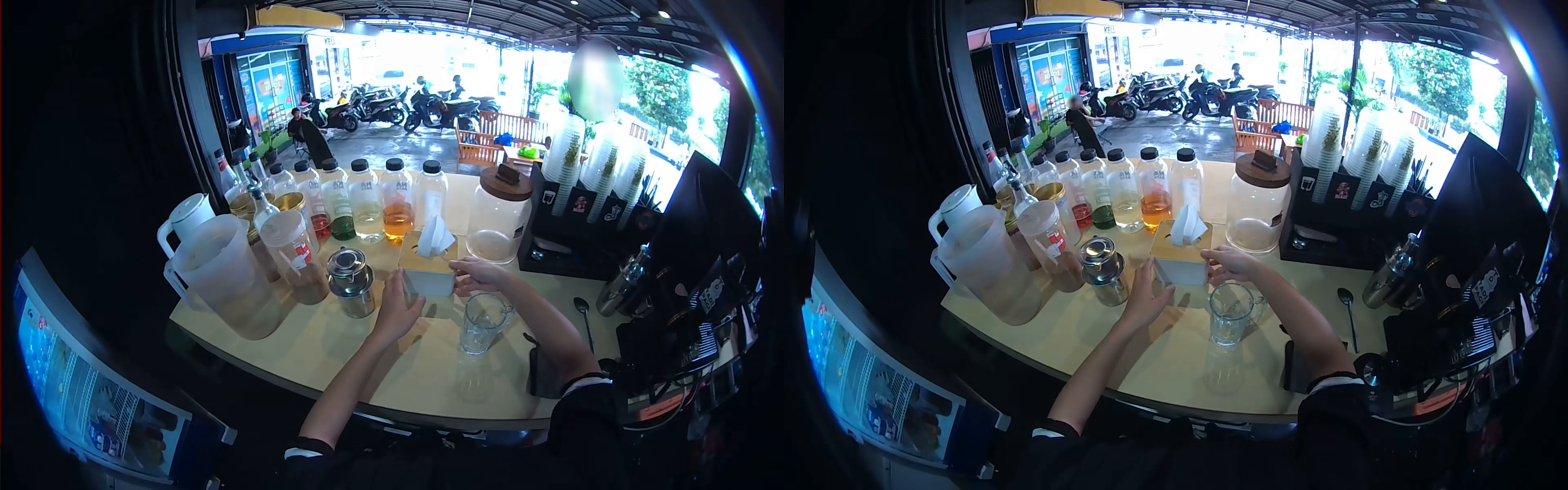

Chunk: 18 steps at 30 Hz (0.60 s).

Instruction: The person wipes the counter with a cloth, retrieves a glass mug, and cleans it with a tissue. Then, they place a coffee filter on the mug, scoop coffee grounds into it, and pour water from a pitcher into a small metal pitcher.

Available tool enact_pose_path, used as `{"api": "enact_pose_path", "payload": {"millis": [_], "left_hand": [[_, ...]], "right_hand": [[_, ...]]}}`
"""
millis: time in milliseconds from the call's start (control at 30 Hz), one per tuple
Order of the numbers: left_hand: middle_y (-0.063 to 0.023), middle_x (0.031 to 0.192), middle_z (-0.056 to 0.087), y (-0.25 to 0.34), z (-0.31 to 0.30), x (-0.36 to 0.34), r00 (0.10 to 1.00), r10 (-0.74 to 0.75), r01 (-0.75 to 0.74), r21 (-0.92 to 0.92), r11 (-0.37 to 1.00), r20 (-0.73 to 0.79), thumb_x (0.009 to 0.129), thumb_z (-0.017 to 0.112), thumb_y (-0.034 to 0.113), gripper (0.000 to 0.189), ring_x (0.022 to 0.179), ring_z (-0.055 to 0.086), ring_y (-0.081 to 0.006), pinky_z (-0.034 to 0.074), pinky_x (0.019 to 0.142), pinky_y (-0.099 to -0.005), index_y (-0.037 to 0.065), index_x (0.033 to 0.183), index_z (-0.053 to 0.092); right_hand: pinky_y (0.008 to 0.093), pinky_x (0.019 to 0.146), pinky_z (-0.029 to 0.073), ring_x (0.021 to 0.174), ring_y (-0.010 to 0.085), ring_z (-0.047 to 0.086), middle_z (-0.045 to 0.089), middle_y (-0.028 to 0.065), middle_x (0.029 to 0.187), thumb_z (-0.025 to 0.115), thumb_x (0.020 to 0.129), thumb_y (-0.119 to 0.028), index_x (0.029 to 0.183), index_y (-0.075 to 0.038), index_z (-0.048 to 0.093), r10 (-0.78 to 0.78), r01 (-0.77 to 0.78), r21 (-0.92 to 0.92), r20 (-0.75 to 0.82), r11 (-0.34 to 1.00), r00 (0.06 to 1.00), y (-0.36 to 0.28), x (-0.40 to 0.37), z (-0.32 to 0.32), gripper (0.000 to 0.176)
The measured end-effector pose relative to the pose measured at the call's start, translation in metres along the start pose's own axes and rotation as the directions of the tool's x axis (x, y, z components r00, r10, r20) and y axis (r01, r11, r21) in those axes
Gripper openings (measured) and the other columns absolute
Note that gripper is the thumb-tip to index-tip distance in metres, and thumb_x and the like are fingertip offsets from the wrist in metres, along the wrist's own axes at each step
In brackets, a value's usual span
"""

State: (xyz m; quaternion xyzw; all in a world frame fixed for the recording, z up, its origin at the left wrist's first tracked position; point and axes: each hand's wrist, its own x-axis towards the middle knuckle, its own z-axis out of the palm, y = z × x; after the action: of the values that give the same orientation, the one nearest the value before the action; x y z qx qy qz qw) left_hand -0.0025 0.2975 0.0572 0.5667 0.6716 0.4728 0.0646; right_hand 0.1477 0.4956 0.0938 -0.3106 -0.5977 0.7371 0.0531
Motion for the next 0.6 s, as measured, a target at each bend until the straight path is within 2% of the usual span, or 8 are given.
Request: {"api": "enact_pose_path", "payload": {"millis": [100, 233, 300, 333, 400, 433, 500, 600], "left_hand": [[-0.0268, 0.135, 0.023, 0.002, 0.000, 0.000, 1.000, -0.017, 0.016, 0.036, 0.999, 0.019, 0.080, 0.063, 0.024, 0.081, 0.129, 0.025, -0.0377, 0.023, 0.107, -0.0421, -0.005, 0.137, 0.014], [-0.0268, 0.138, 0.019, 0.016, -0.005, -0.005, 1.000, -0.014, 0.018, 0.217, 0.976, -0.020, 0.080, 0.062, 0.026, 0.080, 0.131, 0.020, -0.0388, 0.022, 0.107, -0.0429, -0.005, 0.137, 0.014], [-0.0269, 0.139, 0.016, 0.023, -0.008, -0.005, 1.000, 0.020, -0.012, 0.291, 0.957, -0.024, 0.080, 0.061, 0.026, 0.080, 0.132, 0.018, -0.0388, 0.021, 0.107, -0.0433, -0.004, 0.138, 0.015], [-0.0251, 0.141, 0.015, 0.023, -0.008, -0.005, 0.997, 0.073, -0.078, 0.346, 0.935, 0.026, 0.081, 0.061, 0.029, 0.079, 0.133, 0.016, -0.0378, 0.020, 0.107, -0.0462, -0.002, 0.139, 0.015], [-0.0232, 0.142, 0.013, 0.025, -0.005, -0.007, 0.990, 0.117, -0.140, 0.392, 0.909, 0.082, 0.081, 0.060, 0.031, 0.079, 0.134, 0.014, -0.0367, 0.019, 0.106, -0.0492, 0.001, 0.140, 0.016], [-0.0211, 0.144, 0.012, 0.026, -0.002, -0.006, 0.985, 0.123, -0.167, 0.470, 0.867, 0.122, 0.080, 0.060, 0.031, 0.078, 0.134, 0.013, -0.0353, 0.016, 0.106, -0.0528, 0.003, 0.140, 0.018], [-0.0190, 0.145, 0.011, 0.024, 0.002, -0.007, 0.979, 0.123, -0.194, 0.541, 0.818, 0.164, 0.080, 0.060, 0.031, 0.078, 0.135, 0.012, -0.0339, 0.014, 0.105, -0.0565, 0.005, 0.140, 0.019], [-0.0137, 0.146, 0.011, 0.021, 0.002, 0.000, 0.978, 0.123, -0.202, 0.638, 0.743, 0.165, 0.081, 0.057, 0.041, 0.079, 0.136, 0.009, -0.0323, 0.011, 0.103, -0.0613, 0.011, 0.142, 0.016]], "right_hand": [[0.0313, 0.065, 0.056, 0.085, 0.0194, 0.060, 0.045, 0.0117, 0.110, 0.054, 0.090, -0.035, 0.117, -0.003, 0.040, 0.013, -0.007, -0.120, 0.049, 0.993, 0.999, -0.006, 0.001, 0.004, 0.044], [0.0335, 0.064, 0.054, 0.084, 0.0179, 0.060, 0.050, 0.0122, 0.107, 0.054, 0.089, -0.039, 0.119, -0.002, 0.041, 0.045, -0.020, -0.269, 0.087, 0.963, 0.995, -0.022, -0.006, 0.015, 0.049], [0.0360, 0.071, 0.052, 0.085, 0.0196, 0.060, 0.054, 0.0130, 0.103, 0.057, 0.085, -0.044, 0.113, -0.003, 0.048, -0.078, -0.127, -0.686, -0.259, 0.716, 0.963, -0.036, -0.015, 0.026, 0.050], [0.0360, 0.071, 0.052, 0.085, 0.0196, 0.060, 0.054, 0.0130, 0.103, 0.057, 0.085, -0.044, 0.113, -0.003, 0.048, -0.079, -0.126, -0.683, -0.260, 0.720, 0.962, -0.039, -0.010, 0.019, 0.050], [0.0409, 0.088, 0.045, 0.104, 0.0285, 0.054, 0.052, 0.0188, 0.115, 0.062, 0.076, -0.052, 0.118, -0.001, 0.051, -0.506, 0.152, -0.846, -0.154, 0.512, 0.849, -0.049, -0.002, 0.005, 0.067], [0.0409, 0.088, 0.045, 0.104, 0.0285, 0.054, 0.052, 0.0188, 0.115, 0.062, 0.076, -0.052, 0.118, -0.001, 0.051, -0.501, 0.149, -0.845, -0.155, 0.514, 0.852, -0.054, -0.001, 0.004, 0.067], [0.0385, 0.099, 0.036, 0.115, 0.0309, 0.046, 0.044, 0.0228, 0.127, 0.064, 0.074, -0.053, 0.117, -0.001, 0.055, -0.609, 0.339, -0.843, 0.016, 0.419, 0.793, -0.060, 0.002, 0.006, 0.068], [0.0386, 0.100, 0.033, 0.119, 0.0342, 0.043, 0.034, 0.0246, 0.136, 0.064, 0.074, -0.052, 0.120, -0.001, 0.054, -0.505, 0.282, -0.862, 0.034, 0.422, 0.862, -0.064, 0.011, 0.019, 0.069]]}}
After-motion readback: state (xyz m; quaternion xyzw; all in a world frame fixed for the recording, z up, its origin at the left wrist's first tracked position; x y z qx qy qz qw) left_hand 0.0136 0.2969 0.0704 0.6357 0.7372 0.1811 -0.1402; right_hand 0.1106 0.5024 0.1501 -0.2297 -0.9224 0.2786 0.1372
